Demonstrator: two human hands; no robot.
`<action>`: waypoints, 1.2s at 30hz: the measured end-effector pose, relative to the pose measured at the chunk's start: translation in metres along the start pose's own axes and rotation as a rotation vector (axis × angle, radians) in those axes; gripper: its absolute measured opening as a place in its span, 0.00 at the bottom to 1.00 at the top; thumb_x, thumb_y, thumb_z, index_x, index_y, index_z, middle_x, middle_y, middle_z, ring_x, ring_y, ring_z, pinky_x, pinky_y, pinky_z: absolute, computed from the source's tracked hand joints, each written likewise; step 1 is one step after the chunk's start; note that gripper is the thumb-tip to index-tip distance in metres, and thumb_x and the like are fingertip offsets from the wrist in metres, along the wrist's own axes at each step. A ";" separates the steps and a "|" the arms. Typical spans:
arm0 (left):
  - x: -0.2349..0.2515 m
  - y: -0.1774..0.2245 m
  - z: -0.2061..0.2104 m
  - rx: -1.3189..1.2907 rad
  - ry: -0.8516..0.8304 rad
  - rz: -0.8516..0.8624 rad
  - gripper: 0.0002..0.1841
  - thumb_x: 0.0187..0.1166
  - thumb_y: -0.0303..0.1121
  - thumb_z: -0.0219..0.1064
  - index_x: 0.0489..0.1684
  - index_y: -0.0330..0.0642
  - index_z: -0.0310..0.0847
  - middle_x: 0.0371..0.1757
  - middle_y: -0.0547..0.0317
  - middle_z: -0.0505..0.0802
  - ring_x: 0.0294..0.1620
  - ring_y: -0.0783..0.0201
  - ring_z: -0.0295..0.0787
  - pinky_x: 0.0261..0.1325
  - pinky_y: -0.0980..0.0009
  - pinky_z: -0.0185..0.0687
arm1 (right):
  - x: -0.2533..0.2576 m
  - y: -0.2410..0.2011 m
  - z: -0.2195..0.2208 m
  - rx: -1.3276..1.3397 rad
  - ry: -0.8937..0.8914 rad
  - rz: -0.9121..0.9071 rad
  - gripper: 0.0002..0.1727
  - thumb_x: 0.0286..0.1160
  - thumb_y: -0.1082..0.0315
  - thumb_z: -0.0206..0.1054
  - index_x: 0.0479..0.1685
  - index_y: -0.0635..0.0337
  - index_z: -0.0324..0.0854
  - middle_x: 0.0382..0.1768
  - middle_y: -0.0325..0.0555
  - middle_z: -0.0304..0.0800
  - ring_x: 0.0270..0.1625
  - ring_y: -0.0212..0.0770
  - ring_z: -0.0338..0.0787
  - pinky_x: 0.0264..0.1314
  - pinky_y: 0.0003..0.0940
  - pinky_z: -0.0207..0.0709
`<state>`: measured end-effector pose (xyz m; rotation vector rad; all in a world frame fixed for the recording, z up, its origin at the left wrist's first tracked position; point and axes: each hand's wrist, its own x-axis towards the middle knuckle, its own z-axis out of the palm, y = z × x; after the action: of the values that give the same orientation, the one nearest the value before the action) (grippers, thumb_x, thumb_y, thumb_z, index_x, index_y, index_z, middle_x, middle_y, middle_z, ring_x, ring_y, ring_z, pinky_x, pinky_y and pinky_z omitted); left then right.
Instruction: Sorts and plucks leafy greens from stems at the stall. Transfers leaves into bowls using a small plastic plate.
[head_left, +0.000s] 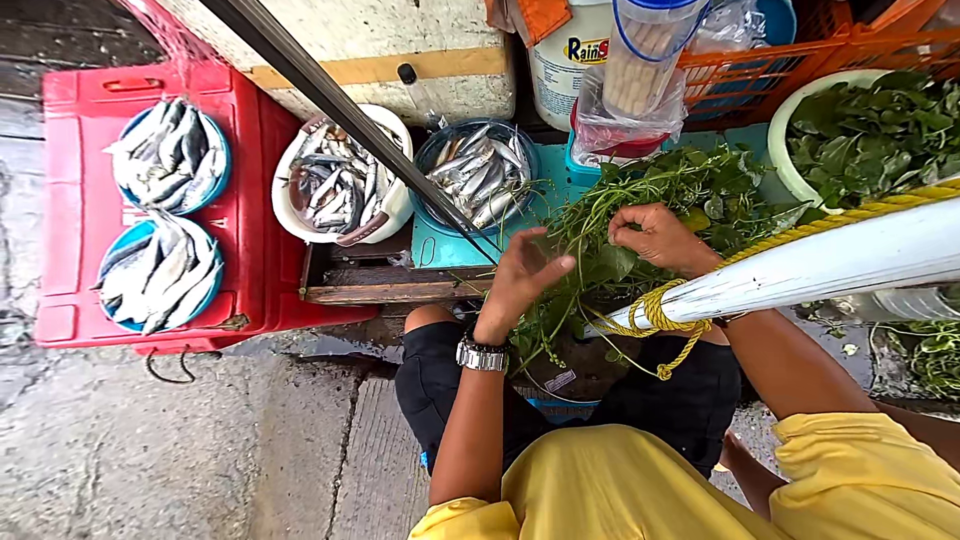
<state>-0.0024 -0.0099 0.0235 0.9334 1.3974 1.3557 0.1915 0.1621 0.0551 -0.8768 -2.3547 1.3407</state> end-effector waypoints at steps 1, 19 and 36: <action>0.001 -0.001 0.003 0.041 -0.008 -0.002 0.33 0.71 0.33 0.77 0.77 0.46 0.67 0.50 0.50 0.89 0.36 0.62 0.89 0.40 0.65 0.89 | 0.011 0.015 0.000 -0.007 -0.035 -0.050 0.08 0.80 0.72 0.62 0.35 0.63 0.85 0.33 0.43 0.85 0.33 0.30 0.80 0.38 0.29 0.73; -0.014 -0.009 -0.017 -0.262 -0.072 0.035 0.43 0.66 0.19 0.70 0.87 0.55 0.59 0.61 0.52 0.85 0.48 0.55 0.92 0.53 0.55 0.93 | 0.023 0.017 0.001 -0.185 -0.188 0.027 0.10 0.81 0.75 0.61 0.40 0.66 0.90 0.41 0.55 0.92 0.49 0.46 0.89 0.59 0.50 0.77; -0.009 -0.003 -0.003 0.032 0.125 0.067 0.17 0.71 0.19 0.70 0.54 0.44 0.74 0.37 0.58 0.90 0.31 0.68 0.85 0.31 0.75 0.80 | -0.013 -0.006 -0.013 0.349 -0.189 0.171 0.11 0.83 0.76 0.59 0.37 0.63 0.88 0.36 0.45 0.91 0.28 0.33 0.87 0.26 0.26 0.83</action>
<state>-0.0025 -0.0191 0.0214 0.9375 1.4966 1.4674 0.2058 0.1606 0.0675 -0.8906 -2.1127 1.9075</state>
